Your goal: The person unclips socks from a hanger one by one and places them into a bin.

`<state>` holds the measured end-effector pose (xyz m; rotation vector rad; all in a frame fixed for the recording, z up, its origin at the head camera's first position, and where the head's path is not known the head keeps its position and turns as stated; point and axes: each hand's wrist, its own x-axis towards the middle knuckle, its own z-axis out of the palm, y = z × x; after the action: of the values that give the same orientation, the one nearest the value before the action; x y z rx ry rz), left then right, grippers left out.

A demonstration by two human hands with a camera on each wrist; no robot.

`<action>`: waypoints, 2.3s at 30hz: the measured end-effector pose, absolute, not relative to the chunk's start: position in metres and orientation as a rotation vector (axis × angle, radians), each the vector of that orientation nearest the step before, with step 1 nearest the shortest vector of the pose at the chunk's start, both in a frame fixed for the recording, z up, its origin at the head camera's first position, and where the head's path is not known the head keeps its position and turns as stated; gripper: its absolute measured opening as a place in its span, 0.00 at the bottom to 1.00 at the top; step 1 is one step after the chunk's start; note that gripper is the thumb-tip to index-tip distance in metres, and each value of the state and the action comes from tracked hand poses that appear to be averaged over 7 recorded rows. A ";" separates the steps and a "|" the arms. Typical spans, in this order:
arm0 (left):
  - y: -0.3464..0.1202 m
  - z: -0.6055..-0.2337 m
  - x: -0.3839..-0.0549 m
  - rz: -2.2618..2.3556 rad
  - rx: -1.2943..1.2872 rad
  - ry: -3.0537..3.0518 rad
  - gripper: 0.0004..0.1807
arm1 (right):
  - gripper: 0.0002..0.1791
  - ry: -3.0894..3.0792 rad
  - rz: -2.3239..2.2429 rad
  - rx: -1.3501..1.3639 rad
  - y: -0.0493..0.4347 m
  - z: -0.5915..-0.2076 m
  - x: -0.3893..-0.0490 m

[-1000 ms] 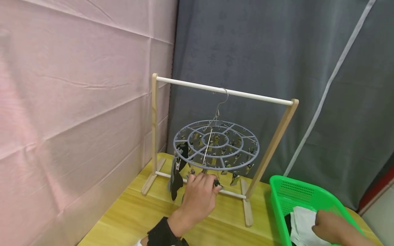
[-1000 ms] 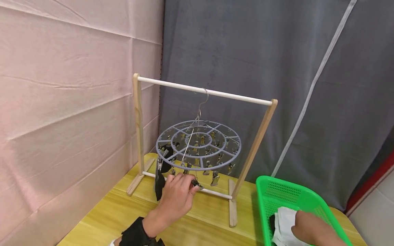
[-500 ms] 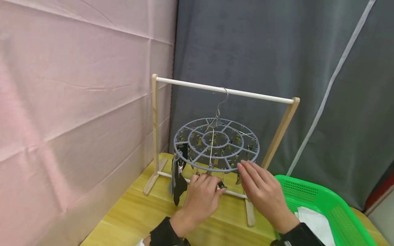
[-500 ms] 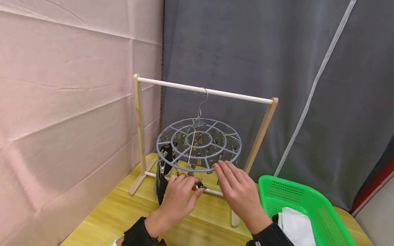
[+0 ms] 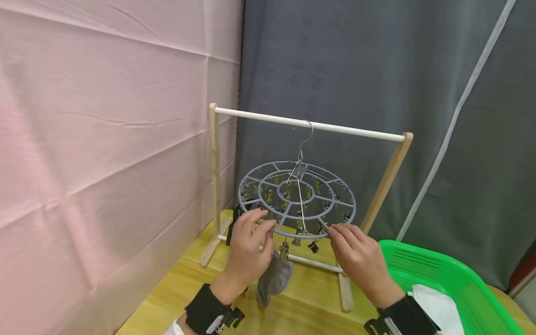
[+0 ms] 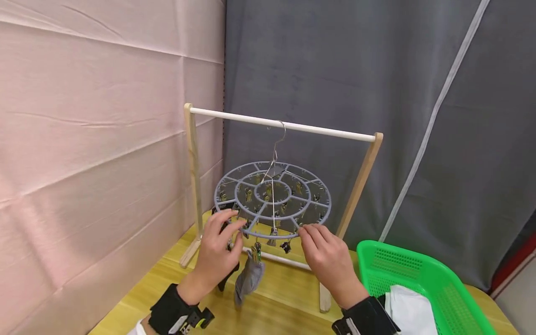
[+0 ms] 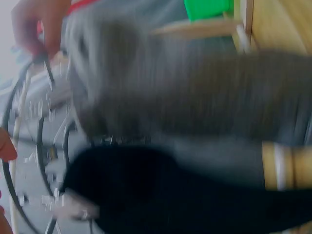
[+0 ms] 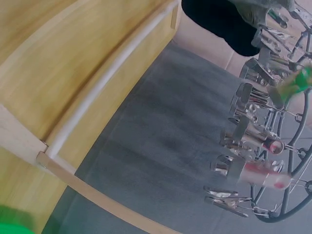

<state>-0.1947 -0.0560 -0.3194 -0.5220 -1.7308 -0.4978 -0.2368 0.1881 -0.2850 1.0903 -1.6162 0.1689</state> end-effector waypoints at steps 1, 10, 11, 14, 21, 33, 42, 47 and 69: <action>-0.061 -0.318 -0.196 -0.499 -0.521 -1.743 0.12 | 0.16 -1.627 0.172 1.084 0.188 -0.285 -0.238; -0.064 -0.315 -0.197 -0.455 -0.648 -1.658 0.10 | 0.18 -1.649 0.238 1.065 0.188 -0.284 -0.236; -0.062 -0.315 -0.196 -0.446 -0.646 -1.655 0.11 | 0.18 -1.617 0.245 1.073 0.186 -0.283 -0.235; -0.056 -0.313 -0.194 -0.421 -0.645 -1.660 0.11 | 0.17 -1.542 0.248 1.121 0.177 -0.280 -0.229; -0.045 -0.313 -0.192 -0.403 -0.639 -1.701 0.09 | 0.16 -1.550 0.194 1.225 0.145 -0.278 -0.215; -0.023 -0.332 -0.183 -0.469 -0.705 -1.690 0.03 | 0.18 -1.577 0.202 1.250 0.145 -0.282 -0.222; -0.007 -0.343 -0.189 -0.105 -0.454 -2.088 0.19 | 0.20 -1.617 0.211 1.251 0.143 -0.287 -0.220; -0.005 -0.343 -0.190 -0.099 -0.414 -2.070 0.13 | 0.18 -1.568 0.246 1.236 0.138 -0.283 -0.217; 0.001 -0.333 -0.184 -0.308 -0.512 -1.908 0.09 | 0.06 -2.173 0.657 0.783 0.163 -0.337 -0.189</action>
<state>-0.1844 0.0006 -0.3331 -0.5120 -1.9084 -0.3080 -0.1894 0.1628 -0.3374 0.7826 -2.1735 0.6569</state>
